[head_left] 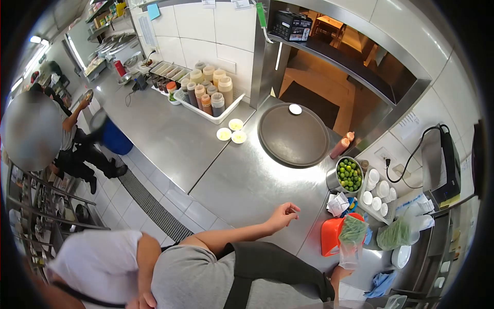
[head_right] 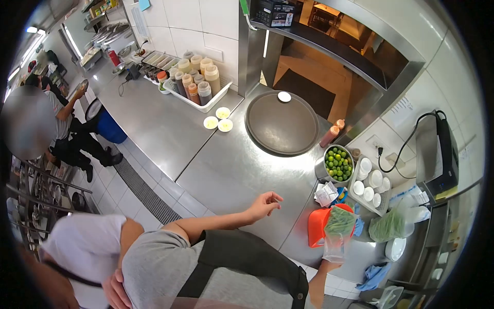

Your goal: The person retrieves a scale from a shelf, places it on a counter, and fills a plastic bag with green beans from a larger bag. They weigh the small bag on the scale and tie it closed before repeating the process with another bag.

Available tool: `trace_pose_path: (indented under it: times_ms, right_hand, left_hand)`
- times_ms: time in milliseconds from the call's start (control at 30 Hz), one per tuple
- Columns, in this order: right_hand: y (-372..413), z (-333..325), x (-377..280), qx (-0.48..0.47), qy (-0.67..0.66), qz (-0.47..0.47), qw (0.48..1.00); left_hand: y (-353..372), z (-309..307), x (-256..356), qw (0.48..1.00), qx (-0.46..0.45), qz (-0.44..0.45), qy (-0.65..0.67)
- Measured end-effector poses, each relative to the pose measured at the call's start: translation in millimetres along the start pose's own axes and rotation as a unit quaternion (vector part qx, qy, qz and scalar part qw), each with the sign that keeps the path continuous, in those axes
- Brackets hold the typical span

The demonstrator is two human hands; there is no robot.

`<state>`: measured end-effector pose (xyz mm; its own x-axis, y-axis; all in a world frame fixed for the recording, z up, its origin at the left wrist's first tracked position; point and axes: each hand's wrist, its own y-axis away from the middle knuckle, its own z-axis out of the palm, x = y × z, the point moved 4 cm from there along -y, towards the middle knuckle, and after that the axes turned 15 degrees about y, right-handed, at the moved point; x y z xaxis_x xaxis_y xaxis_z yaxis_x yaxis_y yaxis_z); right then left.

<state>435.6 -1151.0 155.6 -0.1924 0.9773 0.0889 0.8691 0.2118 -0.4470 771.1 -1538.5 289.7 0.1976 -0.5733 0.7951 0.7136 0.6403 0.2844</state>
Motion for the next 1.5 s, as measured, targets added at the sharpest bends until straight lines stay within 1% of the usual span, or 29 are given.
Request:
trace_pose_path:
  times_ms: [133, 233, 533, 667, 733, 800, 833, 867, 933, 1000, 1067, 1100, 1133, 1167, 1267, 1367, 1500]
  right_hand:
    - [3.1, 5.4, 1.0, 0.012, 0.001, -0.002, 1.000]
    - [0.5, 6.0, -1.1, 0.016, 0.001, -0.009, 1.000]
    - [8.1, 12.5, 5.6, 0.039, 0.012, -0.032, 0.999]
    - [13.0, 24.5, 16.6, 0.075, 0.039, -0.061, 0.995]
    - [15.3, 33.0, 20.7, 0.096, 0.055, -0.069, 0.991]
    - [16.1, 13.6, 13.3, -0.003, 0.059, -0.047, 0.997]
    - [13.9, 7.2, 10.5, -0.050, 0.056, -0.035, 0.997]
    - [11.2, -1.8, 4.5, -0.063, 0.071, -0.030, 0.995]
    - [10.6, -8.0, -2.6, -0.087, 0.097, -0.019, 0.991]
    - [10.9, -10.1, -3.9, -0.048, 0.016, 0.011, 0.999]
    - [11.0, -2.3, 1.4, 0.020, -0.078, 0.064, 0.995]
    - [9.1, -0.6, 5.4, 0.030, -0.080, 0.067, 0.994]
    - [8.2, -2.8, 3.6, 0.023, -0.060, 0.063, 0.996]
    - [8.4, -4.9, 3.0, 0.016, -0.037, 0.055, 0.998]
    - [9.1, -5.7, 3.2, 0.009, -0.015, 0.050, 0.999]
    - [9.0, -4.4, 3.4, 0.006, -0.008, 0.049, 0.999]
    - [10.5, -4.6, 4.2, 0.005, 0.000, 0.049, 0.999]
  left_hand:
    - [6.8, 3.0, -4.9, 0.998, -0.024, -0.043, -0.029]
    - [5.8, 2.2, -4.5, 0.998, -0.022, -0.050, -0.038]
    - [-4.4, 4.1, 4.9, 0.999, -0.037, 0.001, -0.016]
    - [-7.7, -16.7, 29.2, 0.999, -0.032, 0.031, -0.027]
    - [-27.8, -49.2, 39.6, 0.997, -0.002, 0.063, -0.038]
    - [-47.4, -87.4, 59.0, 0.991, 0.076, 0.100, -0.044]
    - [-57.3, -110.0, 66.5, 0.986, 0.120, 0.101, -0.048]
    - [-65.8, -133.7, 74.8, 0.979, 0.165, 0.104, -0.054]
    - [-74.3, -169.3, 87.3, 0.968, 0.221, 0.094, -0.069]
    - [-80.1, -198.2, 89.2, 0.961, 0.258, 0.075, -0.071]
    - [-85.7, -224.2, 80.6, 0.957, 0.278, 0.047, -0.062]
    - [-97.8, -250.7, 71.5, 0.927, 0.333, 0.095, -0.144]
    - [-115.3, -280.8, 56.8, 0.885, 0.384, 0.141, -0.224]
    - [-121.6, -295.5, 52.5, 0.831, 0.429, 0.186, -0.300]
    - [-93.9, -271.0, 97.4, 0.759, 0.471, 0.217, -0.393]
    - [-84.3, -244.8, 123.9, 0.764, 0.475, 0.152, -0.410]
    - [-105.0, -246.2, 128.4, 0.757, 0.492, 0.117, -0.414]
